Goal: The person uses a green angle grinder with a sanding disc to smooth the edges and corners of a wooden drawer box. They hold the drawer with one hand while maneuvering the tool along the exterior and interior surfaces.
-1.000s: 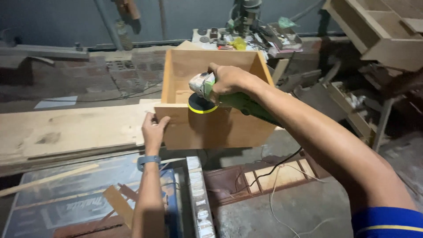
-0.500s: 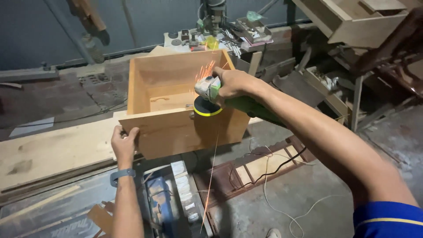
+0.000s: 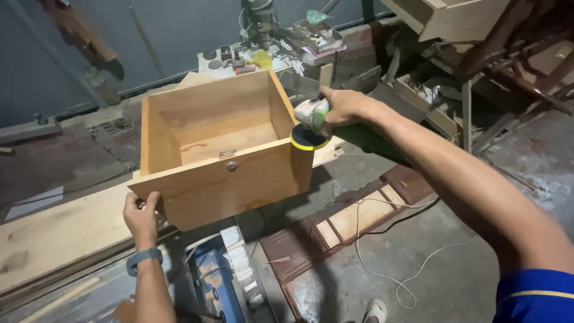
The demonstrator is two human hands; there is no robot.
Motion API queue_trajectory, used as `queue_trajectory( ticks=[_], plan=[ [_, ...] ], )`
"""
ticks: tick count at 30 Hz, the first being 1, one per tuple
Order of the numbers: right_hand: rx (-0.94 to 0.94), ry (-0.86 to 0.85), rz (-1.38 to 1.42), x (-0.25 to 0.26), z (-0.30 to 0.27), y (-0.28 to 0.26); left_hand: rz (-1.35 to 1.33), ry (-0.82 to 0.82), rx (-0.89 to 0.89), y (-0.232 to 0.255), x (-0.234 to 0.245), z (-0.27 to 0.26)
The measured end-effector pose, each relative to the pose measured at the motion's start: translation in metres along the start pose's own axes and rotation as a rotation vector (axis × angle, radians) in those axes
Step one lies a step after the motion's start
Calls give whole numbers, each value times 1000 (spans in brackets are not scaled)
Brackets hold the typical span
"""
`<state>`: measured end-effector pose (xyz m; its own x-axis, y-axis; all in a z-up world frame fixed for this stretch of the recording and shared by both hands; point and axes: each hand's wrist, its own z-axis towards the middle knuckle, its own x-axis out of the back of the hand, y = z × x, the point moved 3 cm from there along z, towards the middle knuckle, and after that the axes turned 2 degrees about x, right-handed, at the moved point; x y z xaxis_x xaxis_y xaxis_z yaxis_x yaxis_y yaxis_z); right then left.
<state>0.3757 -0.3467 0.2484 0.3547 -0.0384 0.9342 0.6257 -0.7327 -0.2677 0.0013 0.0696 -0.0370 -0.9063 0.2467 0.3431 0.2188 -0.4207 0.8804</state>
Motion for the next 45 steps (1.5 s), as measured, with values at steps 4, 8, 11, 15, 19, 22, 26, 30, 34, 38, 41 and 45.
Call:
queue_trajectory(
  ticks=[4, 8, 11, 15, 19, 22, 26, 30, 34, 38, 41, 45],
  plan=[
    [-93, 31, -7, 10, -11, 41, 24, 10, 33, 11, 2, -6],
    [-140, 95, 95, 24, -53, 55, 4, 7, 5, 25, 3, -8],
    [-119, 138, 130, 17, -28, 89, 13, 28, 17, 9, 0, -3],
    [-98, 167, 290, 12, -67, 105, 61, 38, 1, 57, 8, -24],
    [-107, 506, 755, -36, -82, 172, 496, 163, -400, 153, 12, -37],
    [-143, 721, 1205, -97, -83, 219, 848, 22, -745, 155, -7, -14],
    [-358, 724, 1572, -164, -115, 245, 1147, -143, -763, 181, -32, -4],
    [-328, 674, 1836, -284, -96, 346, 1194, -187, -669, 212, -41, -25],
    [-489, 743, 1841, -335, -110, 375, 1164, -221, -660, 241, -82, -49],
    [-569, 614, 1994, -347, -131, 373, 1250, -319, -492, 236, -156, -55],
    [-543, 628, 2086, -372, -124, 382, 1191, -400, -352, 269, -209, -60],
    [-518, 699, 2080, -398, -123, 378, 1071, -416, -337, 308, -263, -61]
  ],
)
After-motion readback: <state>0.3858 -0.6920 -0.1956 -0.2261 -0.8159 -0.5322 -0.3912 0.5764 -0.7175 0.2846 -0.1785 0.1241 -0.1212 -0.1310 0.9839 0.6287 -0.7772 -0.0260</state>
